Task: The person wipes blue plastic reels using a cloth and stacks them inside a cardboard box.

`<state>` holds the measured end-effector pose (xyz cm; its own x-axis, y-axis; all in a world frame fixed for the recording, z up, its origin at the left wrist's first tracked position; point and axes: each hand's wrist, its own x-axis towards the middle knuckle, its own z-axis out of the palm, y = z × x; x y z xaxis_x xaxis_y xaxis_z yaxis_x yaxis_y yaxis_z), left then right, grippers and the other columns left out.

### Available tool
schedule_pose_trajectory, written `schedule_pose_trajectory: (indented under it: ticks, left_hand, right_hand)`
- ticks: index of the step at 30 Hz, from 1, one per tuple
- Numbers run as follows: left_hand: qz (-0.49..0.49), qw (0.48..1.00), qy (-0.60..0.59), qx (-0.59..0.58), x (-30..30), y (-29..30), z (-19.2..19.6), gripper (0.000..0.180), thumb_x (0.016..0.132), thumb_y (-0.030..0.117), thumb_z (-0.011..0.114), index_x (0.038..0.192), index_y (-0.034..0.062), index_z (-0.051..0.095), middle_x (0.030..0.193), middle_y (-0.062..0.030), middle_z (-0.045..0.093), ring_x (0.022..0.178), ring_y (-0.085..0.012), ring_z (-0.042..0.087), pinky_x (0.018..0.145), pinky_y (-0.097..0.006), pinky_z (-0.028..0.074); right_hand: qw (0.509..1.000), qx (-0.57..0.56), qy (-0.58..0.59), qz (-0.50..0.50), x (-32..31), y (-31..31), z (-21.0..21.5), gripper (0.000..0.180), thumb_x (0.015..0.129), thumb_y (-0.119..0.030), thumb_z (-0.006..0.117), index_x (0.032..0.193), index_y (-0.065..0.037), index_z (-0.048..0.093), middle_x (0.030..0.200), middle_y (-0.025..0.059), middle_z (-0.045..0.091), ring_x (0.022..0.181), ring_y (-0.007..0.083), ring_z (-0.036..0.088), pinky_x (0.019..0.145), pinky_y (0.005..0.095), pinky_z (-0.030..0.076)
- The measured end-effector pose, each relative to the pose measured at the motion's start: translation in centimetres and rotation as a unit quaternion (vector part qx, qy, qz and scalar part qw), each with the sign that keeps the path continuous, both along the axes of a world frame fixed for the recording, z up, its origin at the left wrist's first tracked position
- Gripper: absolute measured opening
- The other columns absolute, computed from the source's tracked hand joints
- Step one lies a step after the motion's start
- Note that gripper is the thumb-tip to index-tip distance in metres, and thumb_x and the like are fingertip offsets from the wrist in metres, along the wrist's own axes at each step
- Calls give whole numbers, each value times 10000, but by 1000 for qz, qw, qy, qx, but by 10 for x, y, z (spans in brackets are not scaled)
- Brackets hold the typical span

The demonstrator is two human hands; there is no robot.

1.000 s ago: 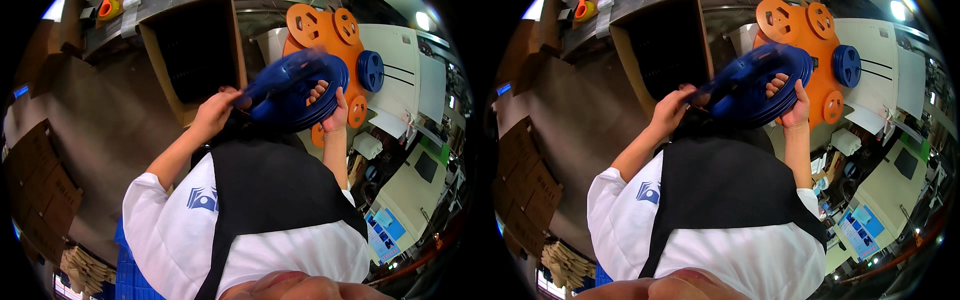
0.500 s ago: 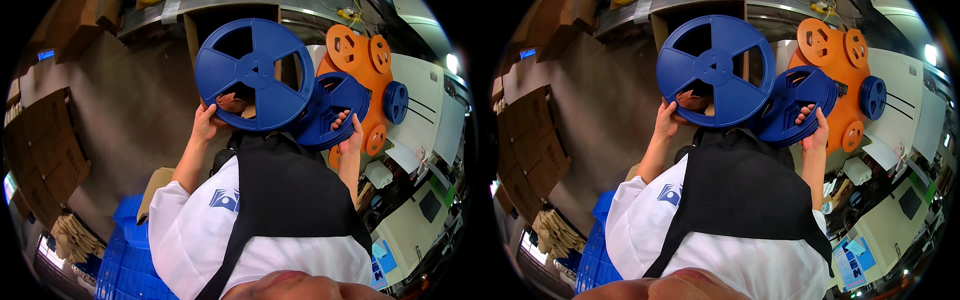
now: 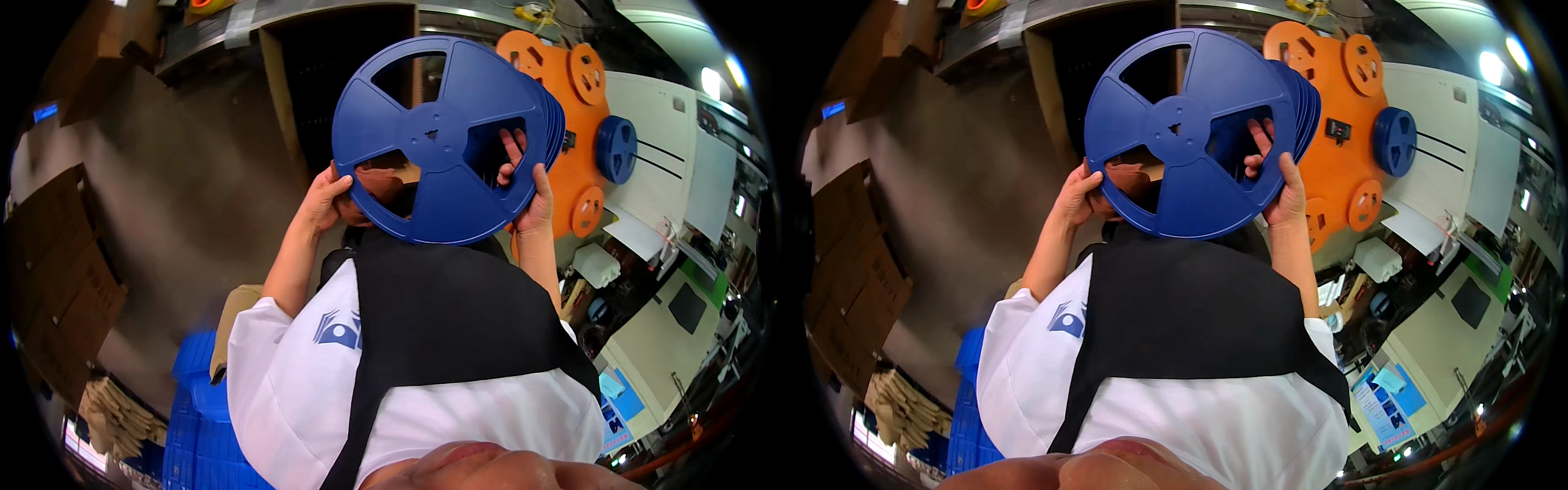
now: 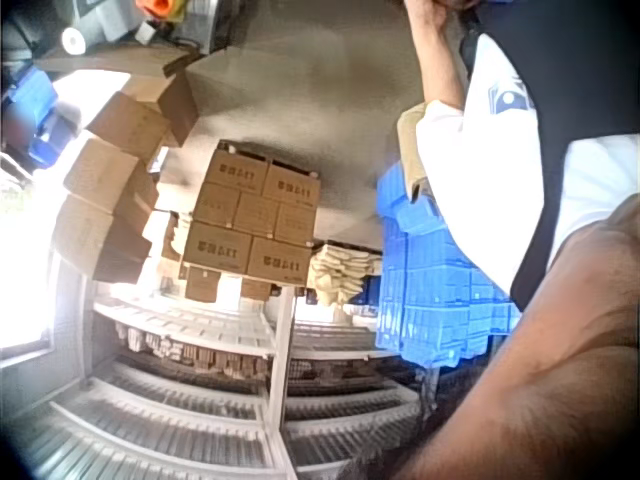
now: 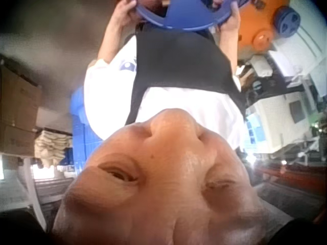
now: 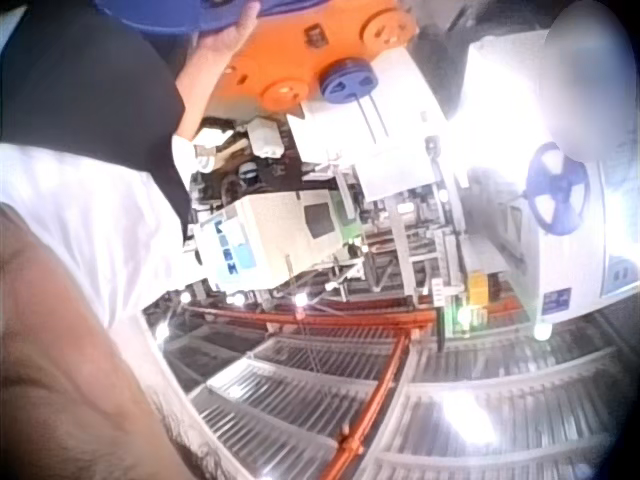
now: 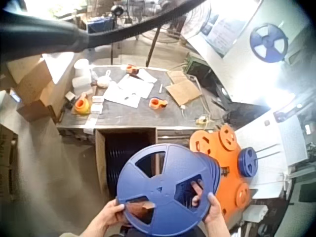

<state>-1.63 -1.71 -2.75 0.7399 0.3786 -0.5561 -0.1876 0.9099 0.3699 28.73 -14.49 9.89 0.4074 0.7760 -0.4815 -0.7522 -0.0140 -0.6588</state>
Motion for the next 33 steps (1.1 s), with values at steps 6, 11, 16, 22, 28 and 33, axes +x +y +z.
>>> schedule_pose_trajectory:
  ticks: [6, 11, 16, 22, 28, 33]
  left_hand:
    - [128, 962, 201, 136, 15, 16, 17, 300, 943, 154, 479, 1206, 14, 516, 1102, -96, 604, 993, -184, 601, 859, -314, 497]
    - [4, 888, 0, 459, 84, 16, 83, 473, 899, 160, 525, 1350, 59, 423, 1332, -83, 492, 1240, -255, 454, 973, -413, 423]
    - [-100, 552, 92, 823, 190, 34, 113, 553, 868, 229, 522, 1400, 175, 379, 1454, -65, 349, 1398, -285, 183, 1113, -514, 131]
    - [-102, 566, -35, 818, 191, 2, 134, 525, 881, 210, 492, 1392, 161, 382, 1489, -65, 283, 1382, -277, 232, 1101, -479, 203]
    - [-43, 640, 44, 766, 190, 36, 97, 471, 857, 156, 504, 1319, 77, 459, 1407, -169, 384, 1330, -311, 325, 1079, -414, 263]
    - [-124, 637, 21, 760, 138, -10, 81, 568, 824, 131, 557, 1370, 95, 402, 1445, -125, 346, 1355, -299, 287, 1109, -411, 216]
  right_hand:
    - [999, 29, -15, 3, -6, -17, 22, 772, 685, -149, 617, 1392, -30, 330, 1464, 185, 297, 650, 137, 508, 650, 265, 411]
    - [999, 39, 1, 23, -15, -5, 27, 771, 652, -142, 589, 1369, 0, 345, 1425, 197, 359, 606, 138, 498, 641, 248, 430]
    - [997, 14, -33, 61, -30, 2, 36, 730, 611, -130, 611, 1302, -4, 412, 1234, 149, 516, 633, 171, 536, 628, 240, 459]
    - [995, -35, -69, 57, -27, -9, 46, 820, 587, -99, 586, 1364, -4, 344, 1388, 190, 384, 597, 170, 517, 607, 256, 435]
    - [996, 43, -43, 72, -25, -5, 41, 792, 582, -97, 594, 1342, -16, 386, 1405, 194, 381, 610, 174, 541, 608, 256, 457]
    - [997, 28, -21, 74, -21, -13, 34, 797, 582, -128, 585, 1341, -7, 376, 1406, 180, 402, 611, 182, 540, 637, 260, 450]
